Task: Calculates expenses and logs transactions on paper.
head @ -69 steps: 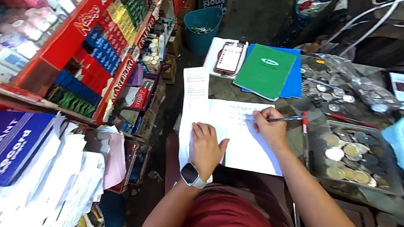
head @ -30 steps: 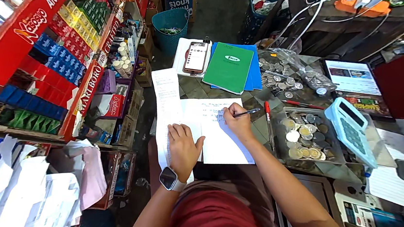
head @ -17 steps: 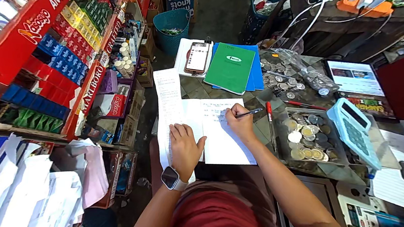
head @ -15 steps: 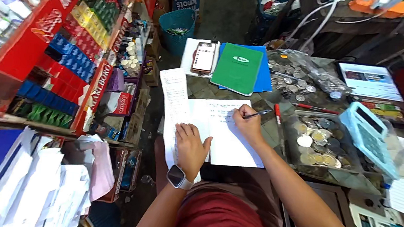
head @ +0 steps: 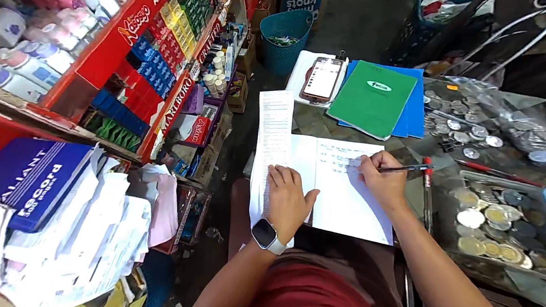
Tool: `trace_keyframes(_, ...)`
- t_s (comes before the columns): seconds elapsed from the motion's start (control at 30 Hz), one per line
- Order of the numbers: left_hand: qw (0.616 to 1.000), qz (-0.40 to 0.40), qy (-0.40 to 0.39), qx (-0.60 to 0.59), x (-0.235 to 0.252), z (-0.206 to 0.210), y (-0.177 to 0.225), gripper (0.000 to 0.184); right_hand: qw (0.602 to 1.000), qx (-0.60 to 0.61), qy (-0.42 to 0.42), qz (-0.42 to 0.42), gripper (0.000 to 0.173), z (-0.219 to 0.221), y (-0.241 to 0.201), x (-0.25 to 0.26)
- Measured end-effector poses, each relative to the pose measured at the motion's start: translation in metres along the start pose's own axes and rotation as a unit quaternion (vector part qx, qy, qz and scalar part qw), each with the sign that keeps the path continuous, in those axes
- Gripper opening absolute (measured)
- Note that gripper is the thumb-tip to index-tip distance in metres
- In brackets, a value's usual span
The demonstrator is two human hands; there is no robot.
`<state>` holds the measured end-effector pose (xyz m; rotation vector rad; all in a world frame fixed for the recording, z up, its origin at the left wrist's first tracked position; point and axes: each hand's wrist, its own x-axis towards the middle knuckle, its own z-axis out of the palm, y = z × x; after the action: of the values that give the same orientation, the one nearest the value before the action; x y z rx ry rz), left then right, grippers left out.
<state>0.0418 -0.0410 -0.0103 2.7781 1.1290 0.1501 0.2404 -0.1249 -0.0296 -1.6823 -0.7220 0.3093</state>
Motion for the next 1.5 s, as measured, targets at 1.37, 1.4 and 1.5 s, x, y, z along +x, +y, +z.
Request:
trace_keyframes(1.37, 0.999, 0.013, 0.019, 0.033, -0.002, 0.004, -0.012, 0.086, 0.998, -0.042, 0.008, -0.035, 0.031, 0.005, 0.007, -0.002)
trace_keyframes(1.4, 0.999, 0.011, 0.012, 0.031, -0.002, 0.002, -0.011, 0.085, 0.998, -0.044, 0.010, -0.038, 0.031, 0.005, 0.008, -0.002)
trace_keyframes(1.5, 1.000, 0.001, -0.015, 0.020, -0.001, -0.001, -0.007, 0.083, 0.998, -0.047, 0.010, -0.037, 0.030, 0.002, 0.011, -0.002)
